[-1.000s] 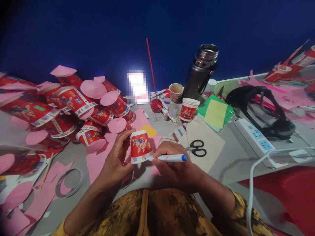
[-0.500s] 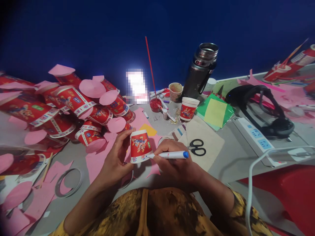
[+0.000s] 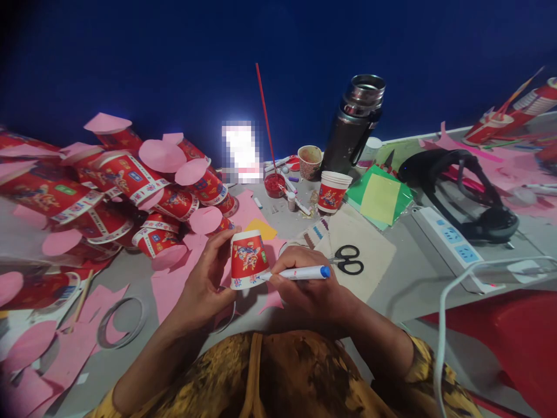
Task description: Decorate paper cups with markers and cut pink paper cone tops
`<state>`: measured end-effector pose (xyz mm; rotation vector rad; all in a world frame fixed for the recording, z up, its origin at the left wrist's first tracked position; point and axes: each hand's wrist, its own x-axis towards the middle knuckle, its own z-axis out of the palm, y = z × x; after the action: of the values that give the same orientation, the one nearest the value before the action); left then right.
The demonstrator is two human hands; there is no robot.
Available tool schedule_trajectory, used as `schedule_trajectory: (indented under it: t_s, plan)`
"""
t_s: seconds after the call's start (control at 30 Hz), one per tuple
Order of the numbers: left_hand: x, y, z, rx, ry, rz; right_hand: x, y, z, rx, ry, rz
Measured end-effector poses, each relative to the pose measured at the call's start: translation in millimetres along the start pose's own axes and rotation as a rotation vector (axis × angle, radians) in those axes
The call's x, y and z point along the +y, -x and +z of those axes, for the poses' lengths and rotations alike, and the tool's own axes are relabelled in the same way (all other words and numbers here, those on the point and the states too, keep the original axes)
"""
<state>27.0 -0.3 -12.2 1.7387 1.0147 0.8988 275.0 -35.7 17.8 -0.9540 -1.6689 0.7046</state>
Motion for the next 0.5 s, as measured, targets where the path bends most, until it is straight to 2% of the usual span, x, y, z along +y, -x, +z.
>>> schedule_trajectory:
  t_s: [0.13, 0.5]
  plan:
    - [-0.1, 0.2, 0.1, -0.007, 0.007, -0.008, 3.6, 3.3, -0.3, 0.033, -0.024, -0.015]
    - [1.4, 1.4, 1.0, -0.025, -0.003, 0.017, -0.6, -0.7, 1.2, -0.017, -0.014, 0.028]
